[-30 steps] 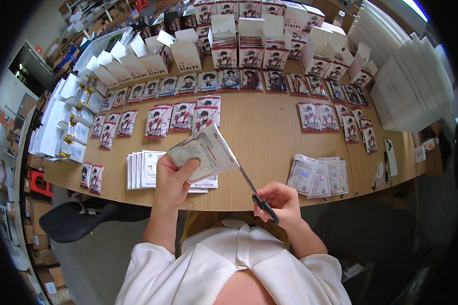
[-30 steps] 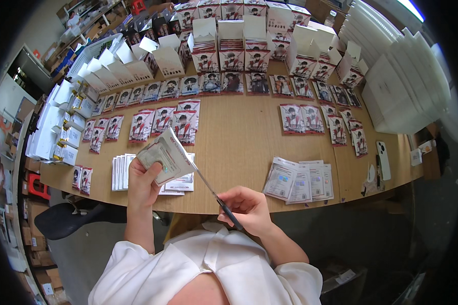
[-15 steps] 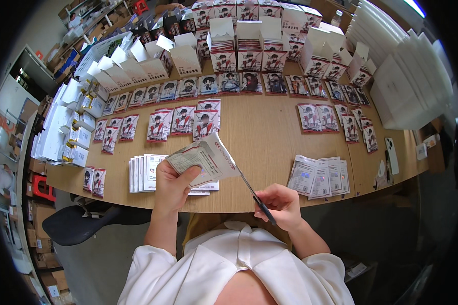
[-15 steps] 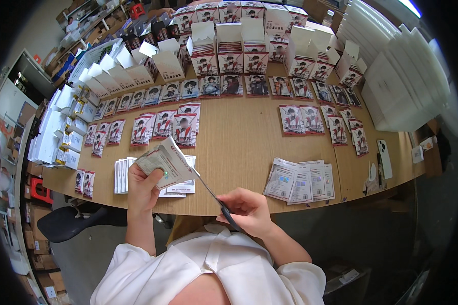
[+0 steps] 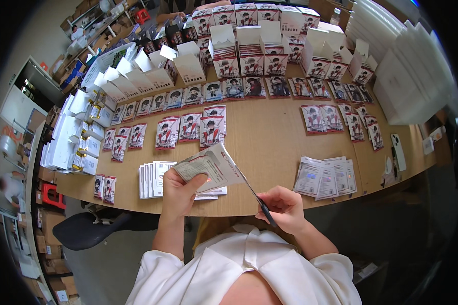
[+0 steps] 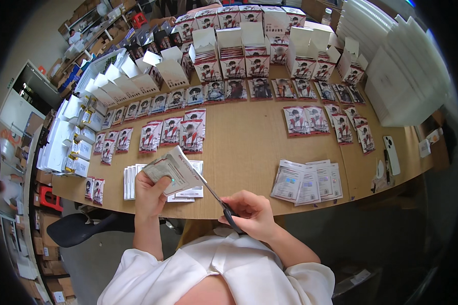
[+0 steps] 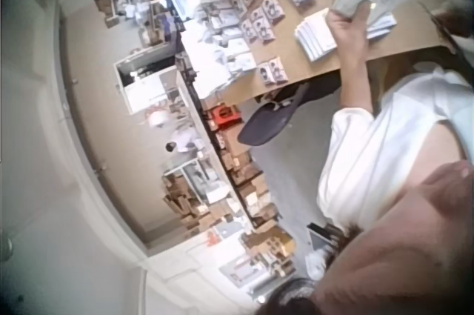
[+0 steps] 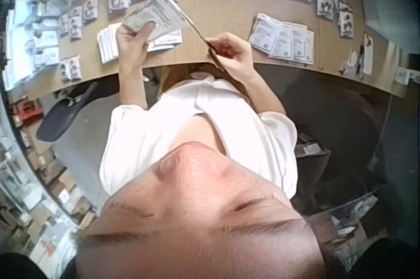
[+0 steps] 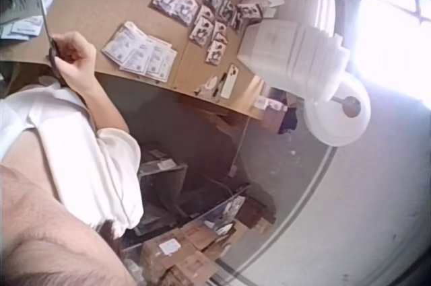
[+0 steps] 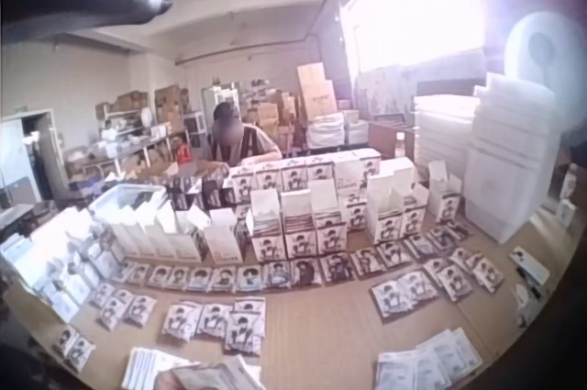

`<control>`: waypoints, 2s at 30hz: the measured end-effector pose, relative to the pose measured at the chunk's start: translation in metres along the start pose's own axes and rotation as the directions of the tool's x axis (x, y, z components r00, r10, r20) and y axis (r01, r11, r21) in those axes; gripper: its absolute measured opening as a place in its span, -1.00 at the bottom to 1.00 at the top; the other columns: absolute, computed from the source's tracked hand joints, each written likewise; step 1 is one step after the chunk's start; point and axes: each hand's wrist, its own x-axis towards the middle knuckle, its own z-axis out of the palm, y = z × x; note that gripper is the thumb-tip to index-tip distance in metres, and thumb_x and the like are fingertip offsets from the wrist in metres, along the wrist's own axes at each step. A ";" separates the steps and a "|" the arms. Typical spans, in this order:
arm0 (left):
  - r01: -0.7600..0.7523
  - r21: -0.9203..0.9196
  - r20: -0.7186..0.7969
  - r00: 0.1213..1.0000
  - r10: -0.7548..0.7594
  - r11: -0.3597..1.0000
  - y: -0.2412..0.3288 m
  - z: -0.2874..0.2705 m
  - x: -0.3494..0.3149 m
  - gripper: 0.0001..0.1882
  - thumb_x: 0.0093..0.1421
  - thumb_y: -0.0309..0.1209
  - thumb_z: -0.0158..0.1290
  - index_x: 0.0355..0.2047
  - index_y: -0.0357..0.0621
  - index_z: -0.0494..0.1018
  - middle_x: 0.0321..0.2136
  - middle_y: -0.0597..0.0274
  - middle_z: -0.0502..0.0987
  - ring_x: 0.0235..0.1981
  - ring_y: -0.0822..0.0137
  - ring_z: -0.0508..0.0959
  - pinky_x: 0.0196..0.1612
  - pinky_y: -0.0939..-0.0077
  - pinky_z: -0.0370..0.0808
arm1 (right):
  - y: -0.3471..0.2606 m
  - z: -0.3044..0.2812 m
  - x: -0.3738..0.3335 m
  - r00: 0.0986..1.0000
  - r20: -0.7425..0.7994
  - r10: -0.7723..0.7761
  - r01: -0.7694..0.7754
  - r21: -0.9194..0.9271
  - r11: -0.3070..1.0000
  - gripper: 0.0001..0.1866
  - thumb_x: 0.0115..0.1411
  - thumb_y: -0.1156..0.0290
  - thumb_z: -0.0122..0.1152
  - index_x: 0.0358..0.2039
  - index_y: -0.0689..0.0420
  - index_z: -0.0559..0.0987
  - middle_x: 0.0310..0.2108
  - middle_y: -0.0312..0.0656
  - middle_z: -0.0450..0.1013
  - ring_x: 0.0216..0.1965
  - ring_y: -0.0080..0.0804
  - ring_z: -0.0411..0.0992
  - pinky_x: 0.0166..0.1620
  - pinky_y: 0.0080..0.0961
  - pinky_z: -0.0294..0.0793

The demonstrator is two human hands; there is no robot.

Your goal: The person uses scissors to trim the edges of small printed paper sheets one by one. After cutting, the trimmed sheets are placed in a neat pile on the table. The person then picks up a small sealed packet and opens it.

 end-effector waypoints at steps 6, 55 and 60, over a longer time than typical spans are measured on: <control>0.013 0.051 -0.020 1.000 -0.012 0.999 -0.005 0.003 -0.002 -0.74 -0.03 -0.71 0.08 -0.27 -0.37 0.44 -0.33 0.09 0.54 -0.33 0.40 0.55 -0.22 0.52 0.51 | 0.001 -0.004 0.002 1.000 -0.009 0.010 -0.010 0.001 1.000 -0.71 -0.01 0.65 0.22 -0.23 0.33 0.44 -0.42 -0.27 0.44 -0.37 -0.67 0.42 -0.26 -0.73 0.46; -0.285 0.731 0.517 0.824 -0.231 0.620 0.020 0.034 0.017 -0.71 -0.08 -0.58 0.16 -0.27 -0.33 0.50 -0.56 0.11 0.55 -0.61 0.59 0.44 -0.52 0.71 0.37 | 0.005 -0.034 -0.031 0.993 0.049 0.109 -0.114 0.093 0.989 -0.72 -0.06 0.65 0.27 -0.28 0.28 0.46 -0.47 -0.33 0.42 -0.46 -0.77 0.36 -0.44 -0.85 0.33; -0.293 0.757 0.488 0.848 -0.207 0.584 0.019 0.037 0.014 -0.72 -0.09 -0.60 0.15 -0.29 -0.29 0.51 -0.56 0.12 0.56 -0.60 0.55 0.47 -0.51 0.70 0.39 | -0.007 -0.034 -0.034 0.990 0.055 0.132 -0.134 0.030 0.991 -0.75 -0.01 0.63 0.24 -0.28 0.30 0.46 -0.48 -0.32 0.44 -0.46 -0.75 0.39 -0.42 -0.83 0.35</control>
